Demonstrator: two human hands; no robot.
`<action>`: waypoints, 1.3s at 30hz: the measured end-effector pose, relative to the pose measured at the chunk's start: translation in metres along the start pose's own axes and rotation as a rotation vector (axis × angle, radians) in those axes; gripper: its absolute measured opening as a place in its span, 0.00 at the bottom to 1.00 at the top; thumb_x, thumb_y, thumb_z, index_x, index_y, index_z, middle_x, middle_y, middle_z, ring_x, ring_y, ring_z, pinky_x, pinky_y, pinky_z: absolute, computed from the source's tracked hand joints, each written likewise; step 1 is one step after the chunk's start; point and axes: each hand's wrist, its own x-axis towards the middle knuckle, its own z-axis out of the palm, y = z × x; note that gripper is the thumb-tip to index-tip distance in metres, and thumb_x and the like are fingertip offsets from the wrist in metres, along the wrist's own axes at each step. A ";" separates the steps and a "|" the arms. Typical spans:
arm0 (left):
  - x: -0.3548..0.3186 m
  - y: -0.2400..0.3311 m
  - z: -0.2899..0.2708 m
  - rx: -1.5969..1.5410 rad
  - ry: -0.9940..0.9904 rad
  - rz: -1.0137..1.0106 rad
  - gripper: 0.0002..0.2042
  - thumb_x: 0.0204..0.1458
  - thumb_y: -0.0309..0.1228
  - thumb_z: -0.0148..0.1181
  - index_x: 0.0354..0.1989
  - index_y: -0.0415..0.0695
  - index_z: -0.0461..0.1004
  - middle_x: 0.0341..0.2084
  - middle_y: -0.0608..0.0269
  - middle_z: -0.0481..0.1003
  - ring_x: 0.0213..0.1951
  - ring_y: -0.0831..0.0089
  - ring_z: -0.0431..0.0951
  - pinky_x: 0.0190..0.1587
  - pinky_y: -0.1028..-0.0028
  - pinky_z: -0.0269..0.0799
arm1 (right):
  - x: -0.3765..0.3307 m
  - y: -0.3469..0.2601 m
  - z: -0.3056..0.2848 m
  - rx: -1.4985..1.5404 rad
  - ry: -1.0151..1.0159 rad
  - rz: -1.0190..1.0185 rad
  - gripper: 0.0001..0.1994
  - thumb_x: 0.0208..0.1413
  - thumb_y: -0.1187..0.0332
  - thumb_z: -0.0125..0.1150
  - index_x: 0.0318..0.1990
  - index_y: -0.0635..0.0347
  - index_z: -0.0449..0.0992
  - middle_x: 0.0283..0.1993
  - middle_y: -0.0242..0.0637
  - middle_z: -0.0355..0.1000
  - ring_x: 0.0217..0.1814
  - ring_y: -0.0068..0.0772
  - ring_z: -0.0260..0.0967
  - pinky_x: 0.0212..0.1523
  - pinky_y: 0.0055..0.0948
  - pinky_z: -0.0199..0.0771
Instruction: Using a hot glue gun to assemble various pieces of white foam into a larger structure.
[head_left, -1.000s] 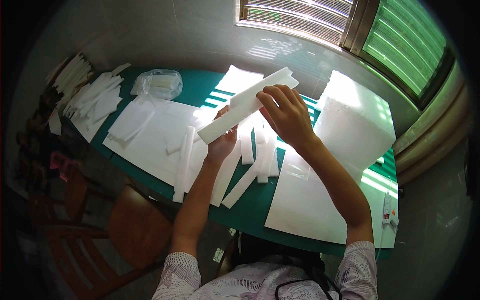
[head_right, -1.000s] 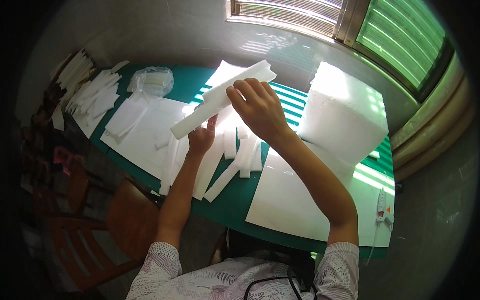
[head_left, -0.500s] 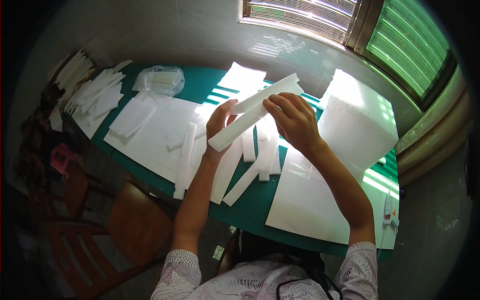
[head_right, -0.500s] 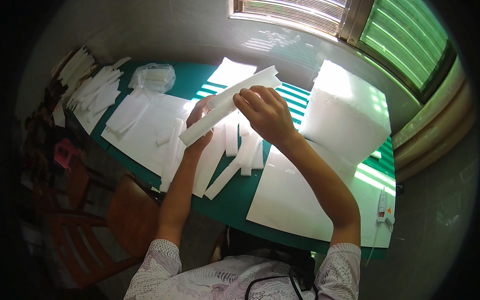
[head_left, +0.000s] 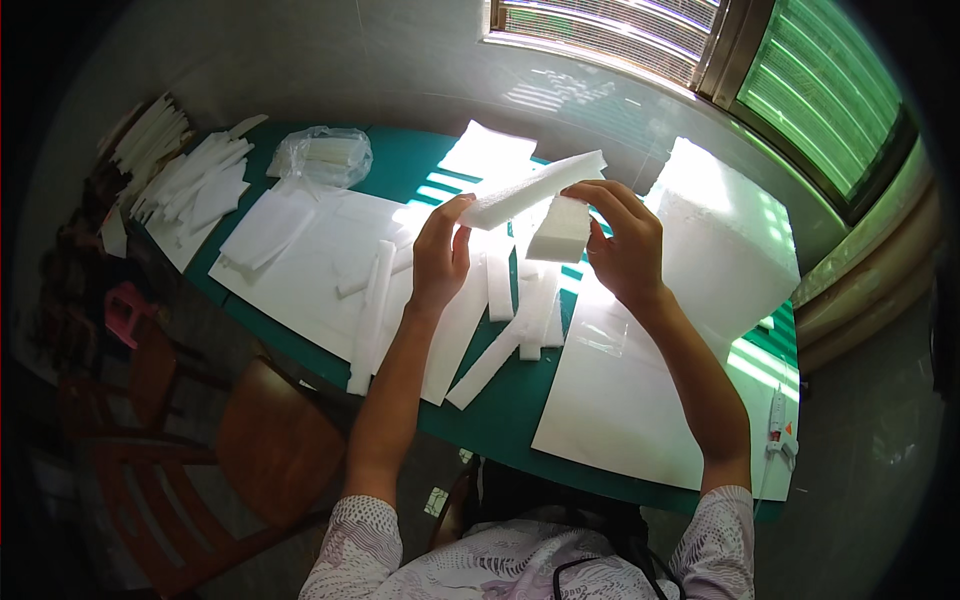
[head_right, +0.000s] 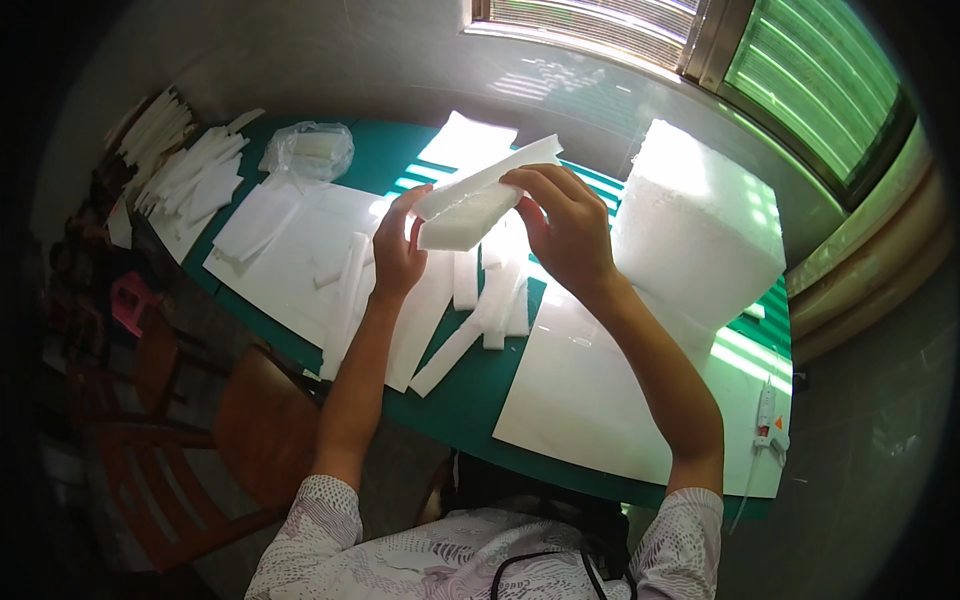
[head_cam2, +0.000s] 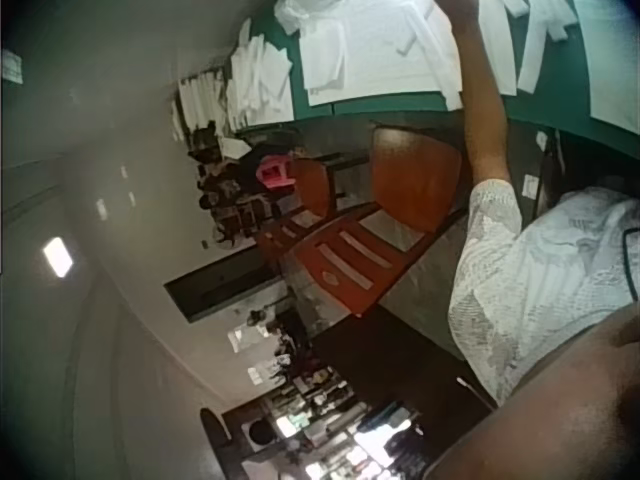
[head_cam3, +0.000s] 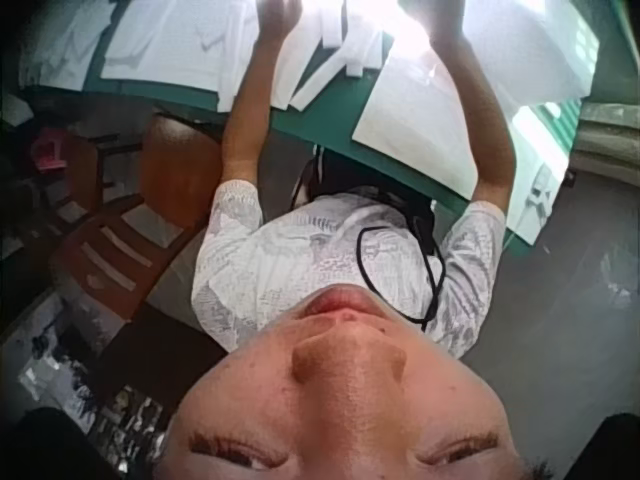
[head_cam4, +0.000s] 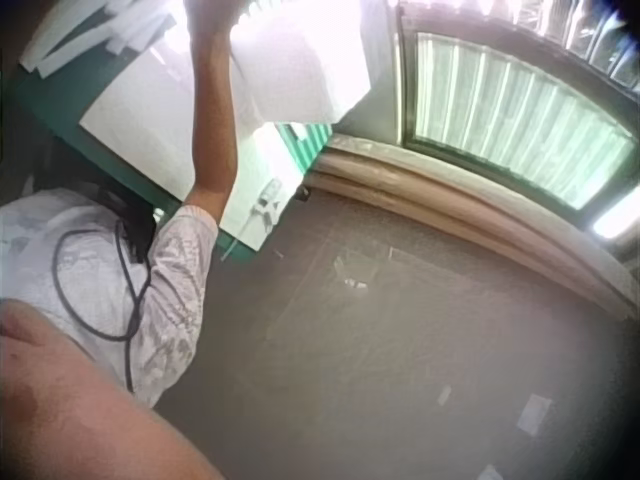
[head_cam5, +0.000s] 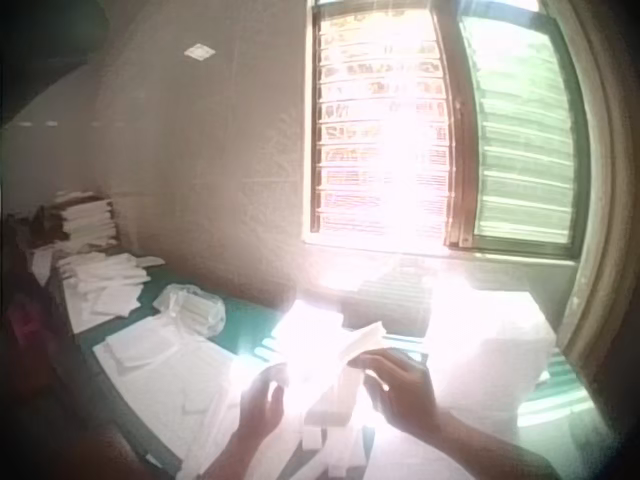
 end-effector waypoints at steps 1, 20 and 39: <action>-0.001 -0.001 0.000 0.003 0.000 -0.001 0.20 0.51 0.15 0.59 0.51 0.46 0.67 0.48 0.51 0.76 0.49 0.53 0.77 0.52 0.63 0.76 | 0.000 -0.001 -0.001 0.003 0.000 0.000 0.13 0.46 0.79 0.69 0.41 0.62 0.78 0.42 0.42 0.78 0.41 0.42 0.78 0.42 0.32 0.82; -0.005 -0.018 -0.006 -0.029 0.195 -0.293 0.11 0.59 0.26 0.55 0.49 0.40 0.67 0.41 0.48 0.76 0.43 0.54 0.79 0.44 0.64 0.76 | 0.031 0.046 -0.108 0.450 0.576 0.663 0.15 0.58 0.64 0.64 0.48 0.63 0.75 0.43 0.35 0.76 0.45 0.25 0.72 0.43 0.27 0.74; 0.011 -0.017 -0.029 -0.278 0.561 -0.558 0.21 0.60 0.32 0.56 0.55 0.33 0.59 0.48 0.46 0.69 0.50 0.62 0.74 0.54 0.68 0.71 | 0.018 0.027 -0.094 0.173 0.061 0.295 0.18 0.50 0.81 0.62 0.48 0.53 0.80 0.51 0.37 0.72 0.52 0.33 0.74 0.52 0.32 0.80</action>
